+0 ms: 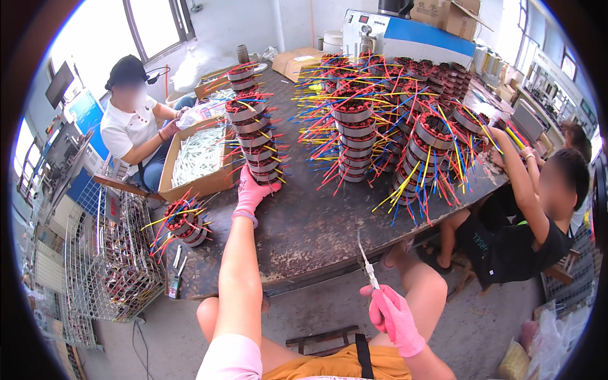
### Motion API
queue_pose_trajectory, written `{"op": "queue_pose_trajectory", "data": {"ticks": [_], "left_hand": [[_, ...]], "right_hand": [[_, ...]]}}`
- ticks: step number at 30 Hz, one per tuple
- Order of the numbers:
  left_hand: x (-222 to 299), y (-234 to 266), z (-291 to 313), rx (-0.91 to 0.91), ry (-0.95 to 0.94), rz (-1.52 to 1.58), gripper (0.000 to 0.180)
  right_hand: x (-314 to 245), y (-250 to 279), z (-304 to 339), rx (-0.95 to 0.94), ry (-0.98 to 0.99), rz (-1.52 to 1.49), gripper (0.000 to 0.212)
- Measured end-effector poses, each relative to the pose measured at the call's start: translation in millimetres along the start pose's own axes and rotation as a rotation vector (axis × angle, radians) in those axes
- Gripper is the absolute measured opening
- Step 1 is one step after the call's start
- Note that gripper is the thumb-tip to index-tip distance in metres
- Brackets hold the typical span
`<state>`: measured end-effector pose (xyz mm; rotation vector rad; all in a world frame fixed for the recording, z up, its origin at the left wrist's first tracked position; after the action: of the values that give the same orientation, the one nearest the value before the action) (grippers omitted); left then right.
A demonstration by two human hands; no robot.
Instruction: The person holds a metal stator and uses a lighter to heat the insulation at the ends of colored wires, then uses a small metal tool to press or adjust the wires.
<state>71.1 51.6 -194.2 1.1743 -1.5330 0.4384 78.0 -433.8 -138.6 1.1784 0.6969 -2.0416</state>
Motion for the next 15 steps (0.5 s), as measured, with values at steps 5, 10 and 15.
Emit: {"op": "queue_pose_trajectory", "data": {"ticks": [5, 10, 15], "left_hand": [[-17, 5, -19, -0.144, -0.064, 0.049, 0.118], [-11, 6, -9, -0.093, -0.133, -0.223, 0.123], [7, 0, 23, -0.069, 0.083, 0.103, 0.117]], "right_hand": [[-2, -1, 0, -0.001, 0.018, -0.003, 0.038], [-9, 0, 4, 0.009, 0.026, 0.012, 0.038], [-11, 8, 10, 0.018, 0.026, 0.022, 0.038]]}}
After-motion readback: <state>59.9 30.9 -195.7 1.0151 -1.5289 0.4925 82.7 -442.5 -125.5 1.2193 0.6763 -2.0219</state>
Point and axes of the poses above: each hand's wrist, its own z-axis away from the middle knuckle, its own y-axis out of the back of the hand, x = y × z, the point moved 8 cm from there along -z, towards the middle knuckle, and after that the axes turned 9 degrees about z, right-handed, at the moved point
